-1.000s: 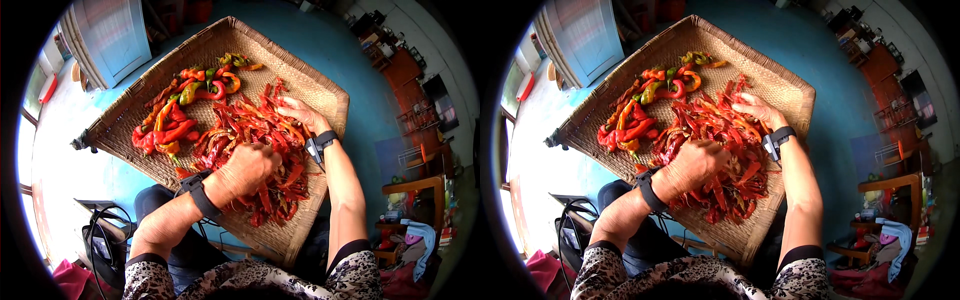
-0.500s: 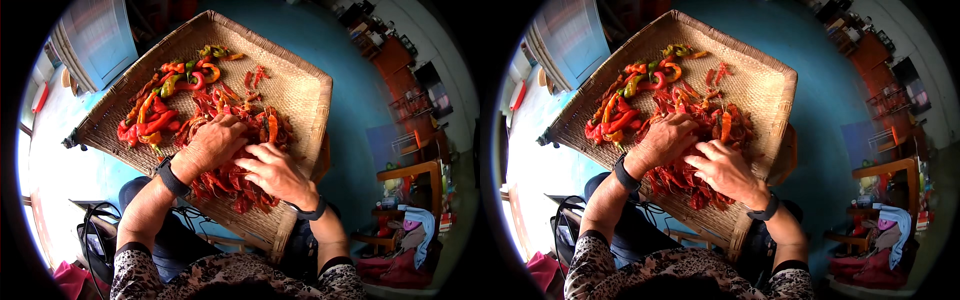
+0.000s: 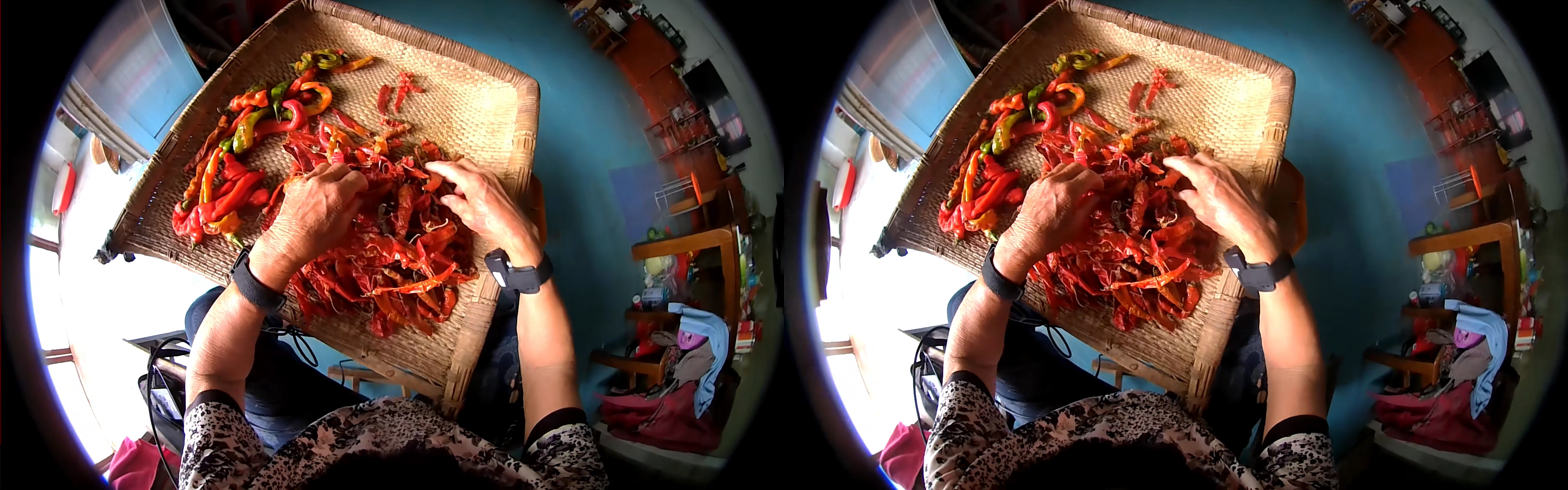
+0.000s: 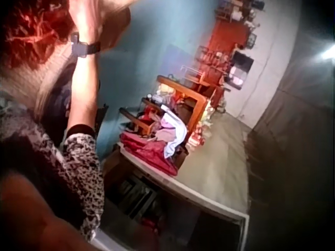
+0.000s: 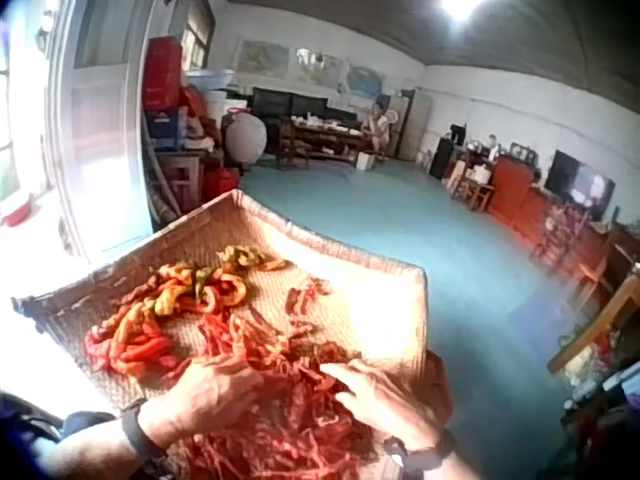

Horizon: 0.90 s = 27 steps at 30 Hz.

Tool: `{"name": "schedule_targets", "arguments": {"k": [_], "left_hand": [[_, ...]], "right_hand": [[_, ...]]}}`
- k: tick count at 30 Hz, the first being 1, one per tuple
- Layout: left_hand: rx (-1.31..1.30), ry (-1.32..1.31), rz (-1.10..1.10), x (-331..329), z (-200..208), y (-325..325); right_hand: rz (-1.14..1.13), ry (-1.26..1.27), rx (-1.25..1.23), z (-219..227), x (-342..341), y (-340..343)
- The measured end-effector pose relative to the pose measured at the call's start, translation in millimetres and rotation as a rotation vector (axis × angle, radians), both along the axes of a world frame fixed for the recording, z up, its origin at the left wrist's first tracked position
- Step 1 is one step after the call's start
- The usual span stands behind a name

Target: The person is sorting through a large tray of red peppers, picking out specific ones by hand.

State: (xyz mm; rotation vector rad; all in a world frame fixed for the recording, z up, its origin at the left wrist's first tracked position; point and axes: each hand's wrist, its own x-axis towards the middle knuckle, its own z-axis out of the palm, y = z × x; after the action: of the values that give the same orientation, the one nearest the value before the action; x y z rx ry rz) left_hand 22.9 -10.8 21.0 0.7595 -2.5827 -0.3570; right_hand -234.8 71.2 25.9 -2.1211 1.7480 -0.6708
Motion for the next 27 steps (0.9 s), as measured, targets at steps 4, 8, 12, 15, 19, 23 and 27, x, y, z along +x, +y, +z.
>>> {"name": "schedule_targets", "arguments": {"k": [4, 8, 12, 15, 19, 23, 27], "left_hand": [[0.015, 0.048, -0.022, -4.1, 0.6, 2.9], [0.012, 0.069, -0.018, -3.5, 3.2, 4.9], [-0.036, 0.065, -0.011, 1.0, 3.2, 6.4], [-0.089, 0.151, -0.034, -4.4, 4.3, 10.4], [-0.114, 0.2, -0.253, -18.2, 8.5, 22.7], [-0.142, 0.101, -0.251, -28.6, -0.9, 32.8], [-0.173, 0.014, -0.22, -34.2, -8.4, 33.1]], "right_hand": [[0.005, 0.002, -0.072, -3.5, -2.3, -5.8], [-0.226, -0.413, -0.202, -3.1, -19.5, 5.7], [-0.436, -0.742, -0.422, 11.9, -34.4, 27.7], [-0.719, -0.585, -0.564, 23.7, -61.1, 44.0], [-0.849, -0.23, -0.635, 17.7, -98.5, 59.5], [-0.86, 0.164, -0.084, 10.3, -105.8, 67.1], [-0.601, 0.065, -0.476, 10.1, -73.4, 50.9]]}}
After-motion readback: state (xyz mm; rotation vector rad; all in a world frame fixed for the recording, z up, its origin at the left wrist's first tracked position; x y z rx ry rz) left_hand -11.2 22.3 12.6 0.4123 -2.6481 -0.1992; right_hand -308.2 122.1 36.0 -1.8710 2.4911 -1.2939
